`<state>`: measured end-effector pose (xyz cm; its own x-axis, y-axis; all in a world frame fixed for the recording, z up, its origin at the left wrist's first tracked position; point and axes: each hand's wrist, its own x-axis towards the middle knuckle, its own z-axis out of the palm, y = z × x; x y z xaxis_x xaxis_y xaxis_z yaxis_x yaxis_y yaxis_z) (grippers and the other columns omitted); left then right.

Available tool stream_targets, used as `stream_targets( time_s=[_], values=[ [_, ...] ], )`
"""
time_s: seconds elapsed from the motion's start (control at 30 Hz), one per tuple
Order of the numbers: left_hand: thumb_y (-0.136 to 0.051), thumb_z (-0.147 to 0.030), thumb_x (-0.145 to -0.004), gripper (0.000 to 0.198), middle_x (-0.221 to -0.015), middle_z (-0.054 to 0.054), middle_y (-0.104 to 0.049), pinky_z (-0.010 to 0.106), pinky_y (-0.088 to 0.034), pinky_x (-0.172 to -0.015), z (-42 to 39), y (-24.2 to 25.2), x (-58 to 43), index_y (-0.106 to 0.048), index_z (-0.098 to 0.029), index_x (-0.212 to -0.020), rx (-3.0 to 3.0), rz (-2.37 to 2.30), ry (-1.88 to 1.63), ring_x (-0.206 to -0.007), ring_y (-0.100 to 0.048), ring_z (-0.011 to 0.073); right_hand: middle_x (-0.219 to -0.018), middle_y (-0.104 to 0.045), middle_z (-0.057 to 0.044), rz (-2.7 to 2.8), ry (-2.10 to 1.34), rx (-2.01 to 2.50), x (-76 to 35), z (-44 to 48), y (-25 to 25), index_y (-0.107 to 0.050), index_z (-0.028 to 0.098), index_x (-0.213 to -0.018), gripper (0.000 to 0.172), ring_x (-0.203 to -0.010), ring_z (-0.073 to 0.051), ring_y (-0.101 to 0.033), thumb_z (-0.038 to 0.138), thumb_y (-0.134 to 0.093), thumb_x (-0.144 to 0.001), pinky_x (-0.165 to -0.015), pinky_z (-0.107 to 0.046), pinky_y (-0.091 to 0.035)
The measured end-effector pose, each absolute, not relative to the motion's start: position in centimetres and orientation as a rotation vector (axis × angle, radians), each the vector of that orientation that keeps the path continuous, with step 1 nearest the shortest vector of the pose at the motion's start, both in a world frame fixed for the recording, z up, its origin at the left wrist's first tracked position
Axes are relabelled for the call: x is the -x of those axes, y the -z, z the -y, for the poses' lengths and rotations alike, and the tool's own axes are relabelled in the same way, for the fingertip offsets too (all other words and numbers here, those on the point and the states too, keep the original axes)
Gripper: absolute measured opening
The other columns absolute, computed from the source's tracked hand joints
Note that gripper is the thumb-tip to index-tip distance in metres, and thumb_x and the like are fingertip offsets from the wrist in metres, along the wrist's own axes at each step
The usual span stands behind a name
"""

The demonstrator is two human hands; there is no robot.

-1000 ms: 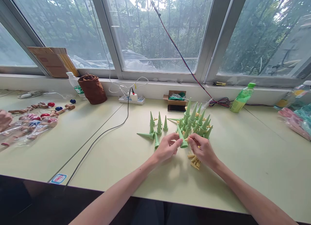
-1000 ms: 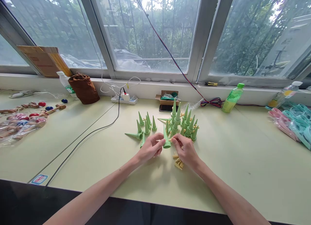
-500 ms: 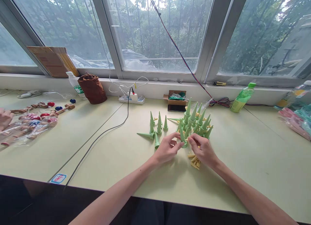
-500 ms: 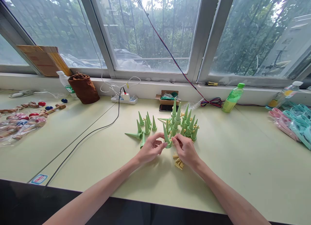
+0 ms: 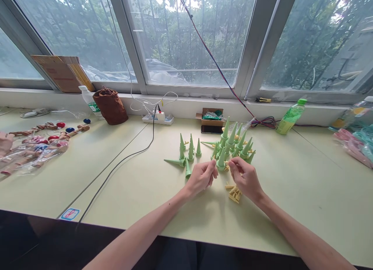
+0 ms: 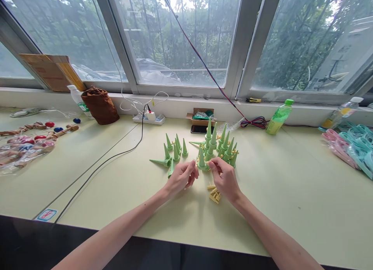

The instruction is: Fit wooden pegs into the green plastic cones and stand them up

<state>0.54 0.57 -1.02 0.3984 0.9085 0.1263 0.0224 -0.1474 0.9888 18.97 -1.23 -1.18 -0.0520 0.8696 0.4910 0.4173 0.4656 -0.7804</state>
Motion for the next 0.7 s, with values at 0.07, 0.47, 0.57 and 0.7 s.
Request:
stream_targets(
  time_s=[0.07, 0.47, 0.57, 0.7],
  values=[
    [-0.037, -0.068, -0.093, 0.069, -0.042, 0.000, -0.047, 0.019, -0.028, -0.035, -0.66, 1.21, -0.55, -0.061, -0.012, -0.060, -1.458, -0.843, -0.877, -0.033, -0.039, 0.0067, -0.066, -0.053, 0.001, 1.699, -0.537, 1.106, -18.96, 1.23, 1.17, -0.056, 0.020, -0.083, 0.027, -0.052, -0.012, -0.045, 0.041, -0.049, -0.098, -0.050, -0.026, -0.039],
    [-0.044, -0.069, -0.090, 0.071, -0.066, 0.010, -0.067, 0.021, -0.032, -0.036, -0.73, 0.83, -0.23, -0.070, -0.006, -0.070, -1.260, -0.755, -0.721, -0.034, -0.045, 0.0064, -0.068, -0.053, 0.000, 1.766, -0.566, 1.086, -19.16, 1.11, 1.53, -0.056, 0.020, -0.086, 0.023, -0.056, -0.014, -0.046, 0.038, -0.049, -0.099, -0.053, -0.027, -0.039],
    [-0.044, -0.071, -0.089, 0.073, -0.065, 0.010, -0.067, 0.021, -0.033, -0.036, -0.83, 1.04, -0.22, -0.071, -0.006, -0.071, -1.240, -0.757, -0.704, -0.035, -0.046, 0.0073, -0.068, -0.052, 0.000, 1.778, -0.568, 1.085, -19.18, 1.06, 1.58, -0.056, 0.020, -0.086, 0.022, -0.056, -0.013, -0.045, 0.036, -0.049, -0.099, -0.053, -0.026, -0.038],
    [-0.047, -0.071, -0.088, 0.071, -0.064, 0.009, -0.066, 0.022, -0.034, -0.038, -0.93, 1.34, -0.25, -0.071, -0.006, -0.071, -1.239, -0.767, -0.705, -0.034, -0.046, 0.0067, -0.067, -0.050, 0.001, 1.791, -0.568, 1.092, -19.21, 1.00, 1.70, -0.056, 0.019, -0.086, 0.022, -0.056, -0.013, -0.045, 0.035, -0.049, -0.098, -0.054, -0.026, -0.037]
  ],
)
